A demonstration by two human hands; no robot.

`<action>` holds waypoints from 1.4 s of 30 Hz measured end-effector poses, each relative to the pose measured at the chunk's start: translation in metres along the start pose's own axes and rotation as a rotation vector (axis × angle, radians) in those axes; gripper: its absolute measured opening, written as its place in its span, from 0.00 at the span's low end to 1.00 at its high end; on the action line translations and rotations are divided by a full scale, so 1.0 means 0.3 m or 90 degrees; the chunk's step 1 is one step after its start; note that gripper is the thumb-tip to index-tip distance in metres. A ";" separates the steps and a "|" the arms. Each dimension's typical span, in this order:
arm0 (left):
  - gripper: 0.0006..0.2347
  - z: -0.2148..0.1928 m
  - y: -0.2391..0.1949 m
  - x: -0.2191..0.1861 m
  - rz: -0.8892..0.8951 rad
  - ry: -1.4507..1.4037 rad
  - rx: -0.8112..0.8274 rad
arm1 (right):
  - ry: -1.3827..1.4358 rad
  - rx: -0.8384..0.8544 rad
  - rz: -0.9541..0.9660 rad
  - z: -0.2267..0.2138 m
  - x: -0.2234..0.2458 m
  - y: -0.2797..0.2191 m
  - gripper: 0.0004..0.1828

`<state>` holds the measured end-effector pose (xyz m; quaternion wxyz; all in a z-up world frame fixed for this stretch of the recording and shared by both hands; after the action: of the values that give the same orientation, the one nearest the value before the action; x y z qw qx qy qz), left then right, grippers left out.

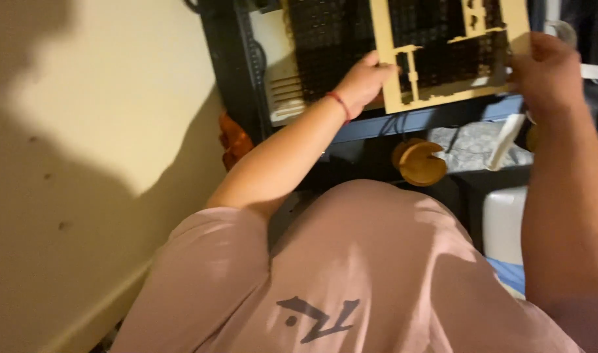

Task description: The person clears the laser cutter bed by removing a wooden frame and cut-out pieces, using tape to pick up small debris, then places a new wooden sheet and aligns it for the next cut.

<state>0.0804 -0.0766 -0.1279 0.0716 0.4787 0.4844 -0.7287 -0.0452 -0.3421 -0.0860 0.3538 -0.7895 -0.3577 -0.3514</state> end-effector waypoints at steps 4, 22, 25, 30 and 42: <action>0.16 -0.014 -0.048 -0.060 0.055 0.158 0.030 | 0.131 -0.031 0.069 -0.011 -0.099 0.035 0.21; 0.12 -0.569 -0.144 -0.154 0.231 0.607 -0.336 | 0.635 -0.125 0.168 -0.129 -0.213 0.089 0.12; 0.12 -0.663 -0.112 -0.168 0.322 0.642 -0.381 | 0.632 -0.189 0.245 -0.116 -0.154 0.038 0.16; 0.15 -0.515 -0.153 -0.205 0.210 0.674 -0.299 | 0.674 -0.101 0.221 -0.089 -0.081 0.005 0.23; 0.33 -0.277 0.059 -0.022 0.222 1.017 -0.119 | 0.797 -0.173 0.278 -0.085 -0.035 -0.026 0.20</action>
<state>0.1463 -0.0238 -0.1400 -0.1430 0.9134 0.3668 -0.1036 -0.0646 -0.3623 -0.0792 0.4546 -0.5289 0.1299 -0.7048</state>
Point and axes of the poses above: each hand's wrist, its own y-axis towards the middle knuckle, its own z-axis out of the palm, x = y × z, the point moved 5 cm from there along y, towards the middle knuckle, and after that the axes turned 5 degrees about y, right-handed, at the moved point
